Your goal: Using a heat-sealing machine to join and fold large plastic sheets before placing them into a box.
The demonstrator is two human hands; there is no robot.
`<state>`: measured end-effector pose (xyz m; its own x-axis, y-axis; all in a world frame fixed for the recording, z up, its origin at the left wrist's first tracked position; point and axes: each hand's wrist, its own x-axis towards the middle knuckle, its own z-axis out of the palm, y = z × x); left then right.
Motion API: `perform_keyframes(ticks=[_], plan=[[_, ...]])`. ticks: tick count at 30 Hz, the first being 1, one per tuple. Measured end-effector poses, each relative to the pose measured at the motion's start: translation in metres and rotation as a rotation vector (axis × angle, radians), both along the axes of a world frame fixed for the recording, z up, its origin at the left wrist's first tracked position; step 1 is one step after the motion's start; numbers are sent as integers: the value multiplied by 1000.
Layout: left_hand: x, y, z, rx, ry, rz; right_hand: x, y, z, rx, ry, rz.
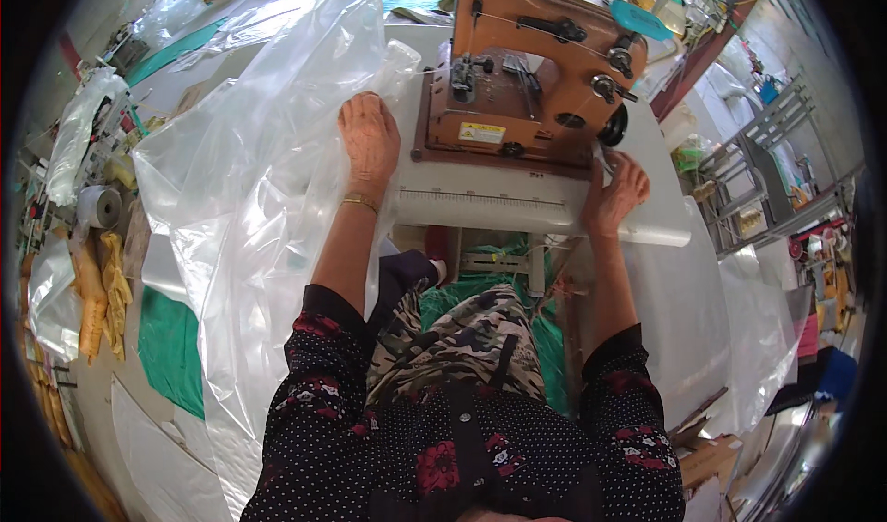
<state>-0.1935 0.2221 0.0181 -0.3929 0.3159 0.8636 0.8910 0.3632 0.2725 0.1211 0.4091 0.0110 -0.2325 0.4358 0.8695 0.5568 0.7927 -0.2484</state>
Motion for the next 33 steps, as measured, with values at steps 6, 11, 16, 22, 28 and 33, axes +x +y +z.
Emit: perform_keyframes(ticks=[6, 11, 16, 22, 28, 33], plan=[[0, -2, 0, 26, 16, -8, 52, 33, -5, -362, -520, -242], [0, -5, 2, 16, -6, -14, 58, 23, 2, -229, -756, -138], [0, -6, 2, 75, -8, -13, 51, -39, 34, -465, -623, 368], [0, -7, 1, 88, -8, -8, -29, -118, 76, -588, -468, 579], [-1, -7, 2, 76, -26, -8, -127, -114, 111, -64, -585, 305], [-1, -6, 0, 75, -41, 1, -190, -102, 111, 56, -710, 152]])
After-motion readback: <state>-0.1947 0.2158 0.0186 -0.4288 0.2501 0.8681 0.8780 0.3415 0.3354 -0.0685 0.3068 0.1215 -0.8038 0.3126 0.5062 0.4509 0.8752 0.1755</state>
